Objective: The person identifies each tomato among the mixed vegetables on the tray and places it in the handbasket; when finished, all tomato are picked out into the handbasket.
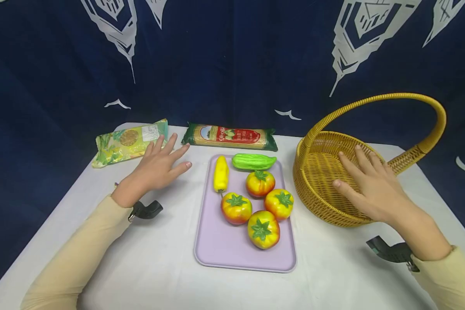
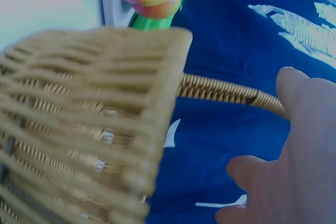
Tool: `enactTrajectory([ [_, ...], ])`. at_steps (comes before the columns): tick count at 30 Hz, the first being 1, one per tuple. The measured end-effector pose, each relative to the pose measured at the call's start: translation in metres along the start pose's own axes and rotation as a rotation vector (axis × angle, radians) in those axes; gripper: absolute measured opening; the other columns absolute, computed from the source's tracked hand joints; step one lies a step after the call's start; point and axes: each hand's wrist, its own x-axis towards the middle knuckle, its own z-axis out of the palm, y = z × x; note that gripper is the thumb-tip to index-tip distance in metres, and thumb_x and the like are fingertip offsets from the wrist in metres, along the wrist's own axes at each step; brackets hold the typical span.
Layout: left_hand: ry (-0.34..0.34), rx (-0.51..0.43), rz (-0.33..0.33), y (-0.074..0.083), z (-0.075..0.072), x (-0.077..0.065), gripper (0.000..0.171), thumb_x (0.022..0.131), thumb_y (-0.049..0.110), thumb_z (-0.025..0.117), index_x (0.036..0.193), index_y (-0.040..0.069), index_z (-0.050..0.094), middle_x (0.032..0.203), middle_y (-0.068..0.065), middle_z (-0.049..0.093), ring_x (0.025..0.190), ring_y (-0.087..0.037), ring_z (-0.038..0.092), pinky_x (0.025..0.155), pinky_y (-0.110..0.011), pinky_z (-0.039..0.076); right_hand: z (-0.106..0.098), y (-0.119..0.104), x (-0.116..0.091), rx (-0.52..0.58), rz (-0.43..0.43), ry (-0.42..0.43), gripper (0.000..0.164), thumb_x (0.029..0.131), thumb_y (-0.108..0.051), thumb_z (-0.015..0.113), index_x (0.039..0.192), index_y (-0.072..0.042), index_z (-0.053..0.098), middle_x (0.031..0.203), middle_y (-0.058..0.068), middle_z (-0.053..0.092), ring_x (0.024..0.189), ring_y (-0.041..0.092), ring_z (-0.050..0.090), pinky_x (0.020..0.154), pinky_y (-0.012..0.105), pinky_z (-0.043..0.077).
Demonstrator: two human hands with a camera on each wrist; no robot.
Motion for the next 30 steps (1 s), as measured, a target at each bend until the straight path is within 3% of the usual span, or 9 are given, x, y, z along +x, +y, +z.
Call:
enactTrajectory([
  [9,-0.003,0.010,0.069,0.004,0.002,-0.008,0.065,0.105,0.051,0.045,0.161,0.020,0.033,0.172,-0.019,0.008,0.156,-0.053,-0.002,0.124,-0.072,0.000,-0.001,-0.023,-0.008,0.046,-0.059,-0.028,0.076,0.103,-0.050,0.051,0.164,-0.016,0.020,0.171,0.025,0.002,0.151,0.062,0.007,0.112,0.083,0.015],
  [17,-0.027,-0.006,0.128,0.014,0.010,-0.015,0.065,0.104,0.049,0.049,0.160,0.020,0.034,0.172,-0.017,0.011,0.157,-0.052,0.002,0.124,-0.072,0.003,0.006,-0.046,-0.013,0.110,-0.160,-0.004,0.074,0.099,-0.047,0.061,0.161,-0.018,0.032,0.171,0.022,0.012,0.151,0.058,0.019,0.118,0.073,0.022],
  [30,-0.052,-0.043,0.204,0.020,0.033,-0.023,0.065,0.101,0.049,0.054,0.157,0.019,0.041,0.171,-0.015,0.020,0.156,-0.051,0.012,0.123,-0.072,0.009,0.019,-0.072,-0.012,0.172,-0.310,0.037,0.065,0.096,-0.041,0.070,0.152,-0.017,0.049,0.167,0.019,0.030,0.147,0.046,0.038,0.111,0.067,0.041],
])
